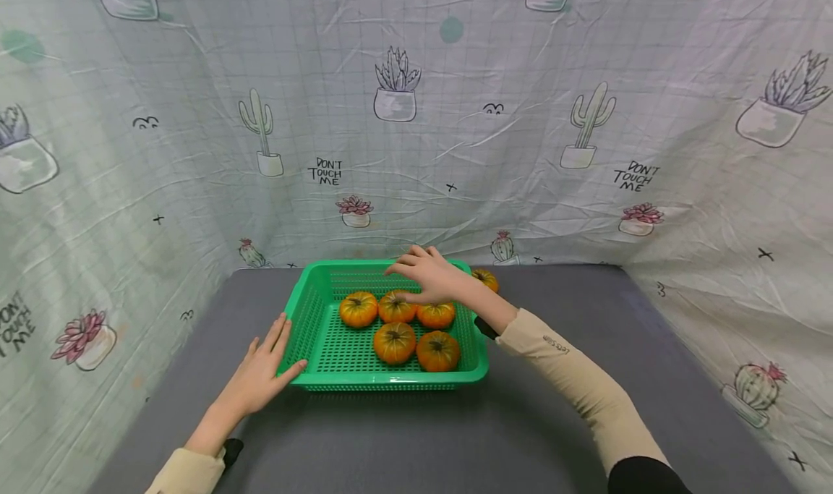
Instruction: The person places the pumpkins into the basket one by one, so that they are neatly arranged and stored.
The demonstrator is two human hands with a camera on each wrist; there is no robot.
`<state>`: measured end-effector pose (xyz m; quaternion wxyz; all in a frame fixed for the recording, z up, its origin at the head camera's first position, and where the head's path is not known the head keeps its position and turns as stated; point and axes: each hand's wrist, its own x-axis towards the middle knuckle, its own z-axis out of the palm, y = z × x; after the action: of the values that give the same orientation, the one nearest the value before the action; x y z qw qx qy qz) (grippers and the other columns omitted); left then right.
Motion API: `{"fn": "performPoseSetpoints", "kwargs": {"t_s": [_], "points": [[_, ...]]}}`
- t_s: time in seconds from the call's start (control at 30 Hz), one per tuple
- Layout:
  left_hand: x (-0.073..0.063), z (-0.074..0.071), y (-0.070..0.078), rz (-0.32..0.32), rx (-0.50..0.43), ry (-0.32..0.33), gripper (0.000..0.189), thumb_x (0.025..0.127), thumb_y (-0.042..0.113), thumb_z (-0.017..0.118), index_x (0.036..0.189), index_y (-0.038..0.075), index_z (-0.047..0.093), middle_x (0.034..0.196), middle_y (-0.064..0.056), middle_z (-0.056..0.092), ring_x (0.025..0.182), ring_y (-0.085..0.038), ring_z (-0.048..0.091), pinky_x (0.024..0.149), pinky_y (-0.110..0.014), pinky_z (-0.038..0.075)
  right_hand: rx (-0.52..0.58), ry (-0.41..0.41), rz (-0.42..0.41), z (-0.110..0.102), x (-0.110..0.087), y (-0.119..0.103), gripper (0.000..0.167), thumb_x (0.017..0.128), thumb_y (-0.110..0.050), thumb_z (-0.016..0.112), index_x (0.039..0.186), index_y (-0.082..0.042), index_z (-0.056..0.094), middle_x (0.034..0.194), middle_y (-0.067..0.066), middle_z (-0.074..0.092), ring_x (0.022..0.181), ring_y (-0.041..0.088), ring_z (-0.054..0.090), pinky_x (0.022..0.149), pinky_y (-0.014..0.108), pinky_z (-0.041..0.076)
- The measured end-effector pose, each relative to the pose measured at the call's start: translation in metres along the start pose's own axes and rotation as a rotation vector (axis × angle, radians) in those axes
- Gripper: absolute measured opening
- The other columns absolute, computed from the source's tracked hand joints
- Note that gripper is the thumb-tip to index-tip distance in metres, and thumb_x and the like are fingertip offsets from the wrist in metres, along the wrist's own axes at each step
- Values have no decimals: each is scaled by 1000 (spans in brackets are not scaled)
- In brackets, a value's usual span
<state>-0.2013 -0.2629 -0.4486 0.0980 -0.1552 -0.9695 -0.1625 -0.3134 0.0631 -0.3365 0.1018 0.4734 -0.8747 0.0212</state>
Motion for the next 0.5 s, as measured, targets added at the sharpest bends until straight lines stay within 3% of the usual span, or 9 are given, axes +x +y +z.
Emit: {"fn": "performPoseSetpoints", "kwargs": {"t_s": [0.23,0.5], "points": [[-1,-1,1,2,-19,2,78,87,40,52,142,-2,16,148,-21,11,133,-40,22,99,-64,16,30,91,11,12,-35,12,37,86,-33,57,120,-22,54,118,-2,56,102,18,43,78,35,34],[-1,-1,2,-4,-34,5,77,87,37,53,141,-3,17,149,-20,11,133,-40,20,99,-65,16,54,234,76,41,-73,31,32,81,-21,63,113,-19,59,108,-1,61,99,19,47,76,37,36]]}}
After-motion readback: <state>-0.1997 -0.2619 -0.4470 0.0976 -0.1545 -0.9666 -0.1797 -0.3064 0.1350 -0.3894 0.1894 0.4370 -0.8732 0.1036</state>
